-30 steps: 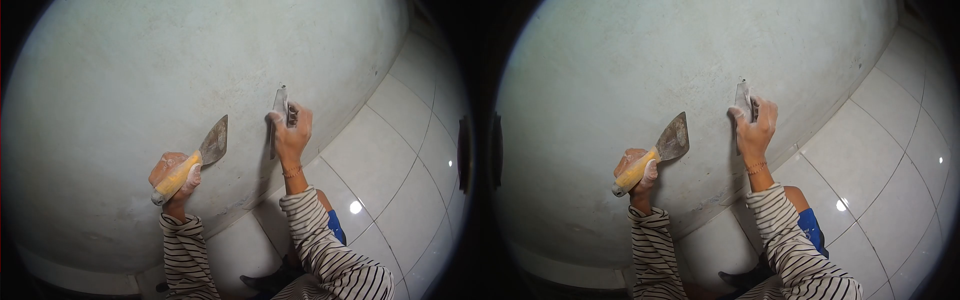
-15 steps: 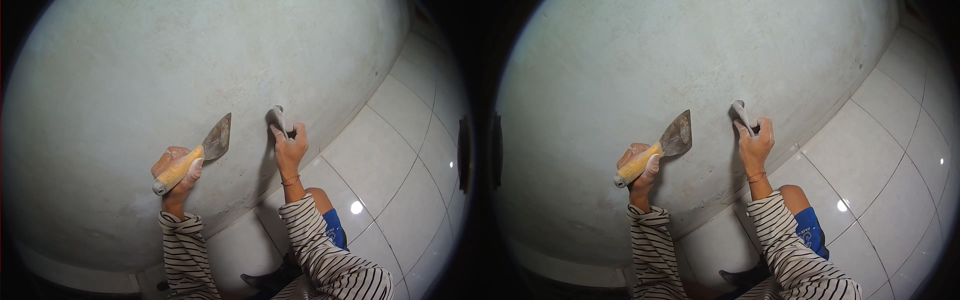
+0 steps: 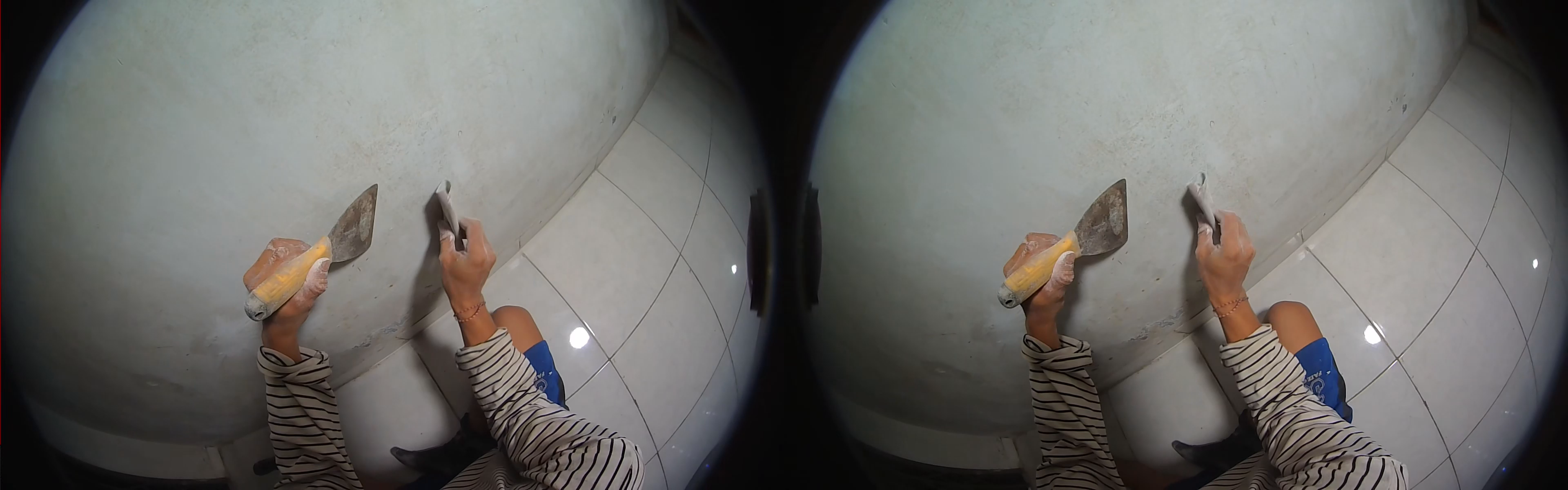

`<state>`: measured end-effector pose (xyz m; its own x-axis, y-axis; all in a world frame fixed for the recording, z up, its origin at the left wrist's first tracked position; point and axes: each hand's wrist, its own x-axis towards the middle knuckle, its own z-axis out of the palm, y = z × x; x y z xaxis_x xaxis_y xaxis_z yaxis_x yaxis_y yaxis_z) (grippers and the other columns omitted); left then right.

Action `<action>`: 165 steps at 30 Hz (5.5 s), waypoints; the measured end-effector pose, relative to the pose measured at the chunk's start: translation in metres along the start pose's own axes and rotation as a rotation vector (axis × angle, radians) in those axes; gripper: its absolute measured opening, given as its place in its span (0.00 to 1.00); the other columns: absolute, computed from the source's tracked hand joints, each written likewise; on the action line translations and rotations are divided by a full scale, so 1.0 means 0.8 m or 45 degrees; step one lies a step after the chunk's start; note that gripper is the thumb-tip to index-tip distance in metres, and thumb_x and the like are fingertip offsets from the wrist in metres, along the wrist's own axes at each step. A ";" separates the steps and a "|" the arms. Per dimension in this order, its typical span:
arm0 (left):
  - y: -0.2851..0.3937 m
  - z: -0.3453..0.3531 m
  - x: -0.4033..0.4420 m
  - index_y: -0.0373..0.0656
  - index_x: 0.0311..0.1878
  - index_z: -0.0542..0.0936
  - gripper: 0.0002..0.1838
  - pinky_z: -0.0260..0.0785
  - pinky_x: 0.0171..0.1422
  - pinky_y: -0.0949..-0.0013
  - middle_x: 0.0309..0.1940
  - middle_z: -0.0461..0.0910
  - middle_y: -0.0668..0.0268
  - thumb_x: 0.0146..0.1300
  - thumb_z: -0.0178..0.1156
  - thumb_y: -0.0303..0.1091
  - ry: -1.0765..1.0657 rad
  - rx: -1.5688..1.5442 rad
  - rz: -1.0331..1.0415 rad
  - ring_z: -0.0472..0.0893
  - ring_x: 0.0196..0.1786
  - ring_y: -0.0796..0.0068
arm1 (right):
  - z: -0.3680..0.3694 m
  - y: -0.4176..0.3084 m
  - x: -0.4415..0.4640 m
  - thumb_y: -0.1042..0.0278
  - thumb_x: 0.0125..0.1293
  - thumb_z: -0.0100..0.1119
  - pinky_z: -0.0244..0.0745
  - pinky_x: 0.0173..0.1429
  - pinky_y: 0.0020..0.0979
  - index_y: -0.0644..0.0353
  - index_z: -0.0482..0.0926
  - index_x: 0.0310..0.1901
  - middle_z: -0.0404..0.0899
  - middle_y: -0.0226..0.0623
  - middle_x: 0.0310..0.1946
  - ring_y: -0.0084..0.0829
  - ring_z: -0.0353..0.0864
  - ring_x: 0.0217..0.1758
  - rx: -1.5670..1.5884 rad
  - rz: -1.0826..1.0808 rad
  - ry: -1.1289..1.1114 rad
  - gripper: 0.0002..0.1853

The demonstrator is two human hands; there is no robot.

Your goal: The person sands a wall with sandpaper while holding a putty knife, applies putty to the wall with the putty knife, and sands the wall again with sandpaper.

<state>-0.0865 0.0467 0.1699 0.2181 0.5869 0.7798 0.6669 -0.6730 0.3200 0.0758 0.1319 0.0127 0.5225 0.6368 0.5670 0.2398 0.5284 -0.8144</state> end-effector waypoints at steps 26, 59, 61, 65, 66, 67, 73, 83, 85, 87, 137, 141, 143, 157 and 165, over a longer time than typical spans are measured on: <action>0.034 0.010 0.014 0.34 0.27 0.79 0.08 0.70 0.32 0.70 0.25 0.78 0.60 0.47 0.66 0.27 0.021 0.221 0.111 0.77 0.29 0.67 | 0.015 0.057 -0.044 0.74 0.47 0.55 0.52 0.66 0.52 0.66 0.74 0.55 0.72 0.49 0.56 0.55 0.58 0.67 -0.152 -0.495 -0.216 0.28; 0.014 0.017 -0.039 0.29 0.42 0.79 0.15 0.71 0.49 0.70 0.37 0.81 0.55 0.52 0.64 0.28 0.346 0.085 -0.168 0.80 0.40 0.68 | 0.048 -0.068 0.089 0.45 0.67 0.39 0.26 0.70 0.60 0.59 0.65 0.63 0.53 0.43 0.69 0.58 0.37 0.74 0.056 -0.705 -0.170 0.31; 0.004 0.028 -0.062 0.31 0.47 0.75 0.17 0.69 0.55 0.59 0.46 0.75 0.56 0.56 0.60 0.29 0.426 0.096 -0.313 0.75 0.50 0.64 | 0.047 -0.032 0.080 0.49 0.65 0.43 0.29 0.70 0.60 0.57 0.69 0.60 0.57 0.42 0.68 0.57 0.40 0.73 -0.023 -0.759 -0.269 0.27; -0.003 0.066 -0.103 0.33 0.51 0.71 0.19 0.73 0.52 0.52 0.48 0.72 0.56 0.58 0.59 0.30 0.766 -0.525 -0.505 0.74 0.51 0.62 | 0.008 0.107 -0.051 0.50 0.64 0.46 0.28 0.69 0.62 0.56 0.72 0.58 0.60 0.43 0.66 0.60 0.43 0.72 -0.204 -0.671 -0.582 0.25; -0.005 0.067 -0.105 0.31 0.51 0.70 0.18 0.75 0.49 0.49 0.50 0.71 0.54 0.58 0.58 0.27 0.784 -0.556 -0.526 0.74 0.50 0.60 | -0.005 0.100 -0.048 0.50 0.65 0.46 0.27 0.69 0.63 0.57 0.72 0.58 0.60 0.44 0.66 0.60 0.42 0.72 -0.223 -0.677 -0.649 0.25; -0.006 0.067 -0.108 0.30 0.51 0.69 0.18 0.78 0.45 0.47 0.51 0.69 0.52 0.58 0.57 0.25 0.799 -0.587 -0.552 0.74 0.50 0.58 | 0.001 0.095 -0.036 0.50 0.65 0.46 0.27 0.69 0.63 0.57 0.72 0.58 0.60 0.44 0.66 0.60 0.42 0.72 -0.223 -0.696 -0.653 0.25; 0.009 0.047 -0.066 0.32 0.51 0.69 0.18 0.79 0.45 0.50 0.50 0.69 0.53 0.58 0.57 0.26 0.912 -0.558 -0.475 0.73 0.51 0.59 | 0.033 -0.077 0.104 0.46 0.65 0.45 0.21 0.70 0.62 0.55 0.68 0.62 0.56 0.40 0.68 0.56 0.37 0.74 -0.156 -0.870 -0.399 0.29; 0.003 0.030 -0.066 0.36 0.54 0.69 0.19 0.74 0.51 0.49 0.52 0.68 0.59 0.60 0.57 0.31 0.845 -0.585 -0.436 0.72 0.54 0.61 | 0.033 0.045 -0.026 0.46 0.68 0.39 0.31 0.69 0.63 0.66 0.65 0.61 0.53 0.50 0.68 0.66 0.39 0.71 -0.101 -0.695 -0.347 0.31; 0.002 0.035 -0.058 0.34 0.52 0.70 0.18 0.77 0.48 0.50 0.51 0.68 0.57 0.59 0.57 0.29 0.867 -0.570 -0.411 0.72 0.53 0.60 | 0.058 0.013 -0.004 0.46 0.68 0.39 0.31 0.69 0.63 0.69 0.63 0.62 0.51 0.53 0.69 0.67 0.38 0.71 -0.098 -0.702 -0.265 0.33; 0.004 0.032 -0.066 0.32 0.50 0.71 0.17 0.79 0.44 0.51 0.50 0.68 0.56 0.58 0.56 0.28 0.873 -0.528 -0.421 0.73 0.52 0.59 | 0.060 -0.028 0.019 0.46 0.68 0.39 0.30 0.69 0.63 0.68 0.62 0.63 0.49 0.50 0.70 0.67 0.37 0.71 -0.089 -0.637 -0.175 0.33; -0.017 0.024 -0.065 0.33 0.44 0.77 0.17 0.66 0.57 0.64 0.44 0.76 0.60 0.52 0.65 0.32 0.931 -0.507 -0.349 0.74 0.48 0.69 | 0.058 -0.097 0.096 0.69 0.61 0.53 0.42 0.72 0.50 0.57 0.77 0.53 0.74 0.36 0.57 0.46 0.59 0.69 0.118 -0.838 0.015 0.17; -0.015 0.025 -0.065 0.34 0.44 0.77 0.17 0.65 0.58 0.64 0.45 0.76 0.61 0.53 0.65 0.33 0.848 -0.501 -0.386 0.74 0.48 0.70 | 0.052 -0.067 0.106 0.69 0.60 0.52 0.44 0.72 0.49 0.57 0.78 0.51 0.75 0.36 0.56 0.43 0.62 0.68 0.111 -1.056 0.031 0.17; -0.022 0.024 -0.068 0.35 0.46 0.74 0.19 0.71 0.51 0.59 0.45 0.74 0.60 0.54 0.64 0.34 0.833 -0.452 -0.392 0.75 0.48 0.67 | 0.041 -0.098 0.135 0.71 0.62 0.52 0.47 0.71 0.48 0.60 0.76 0.53 0.77 0.41 0.52 0.45 0.63 0.66 0.044 -1.014 0.025 0.17; -0.011 0.027 -0.058 0.33 0.43 0.76 0.17 0.73 0.46 0.68 0.42 0.76 0.60 0.54 0.65 0.34 0.894 -0.536 -0.338 0.75 0.44 0.70 | 0.047 -0.085 0.113 0.77 0.55 0.55 0.42 0.72 0.51 0.60 0.76 0.52 0.77 0.41 0.53 0.43 0.63 0.68 0.136 -0.926 0.010 0.21; 0.001 0.025 -0.060 0.35 0.48 0.73 0.18 0.70 0.53 0.61 0.45 0.72 0.62 0.56 0.62 0.32 0.730 -0.448 -0.391 0.73 0.50 0.68 | 0.062 -0.080 0.103 0.85 0.56 0.52 0.48 0.71 0.50 0.60 0.78 0.48 0.78 0.46 0.49 0.43 0.67 0.64 0.193 -0.921 0.054 0.18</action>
<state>-0.0825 0.0272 0.1223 -0.4125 0.5096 0.7550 0.3488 -0.6773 0.6478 0.0627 0.1785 0.1177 0.3086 0.0797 0.9478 0.4221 0.8815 -0.2116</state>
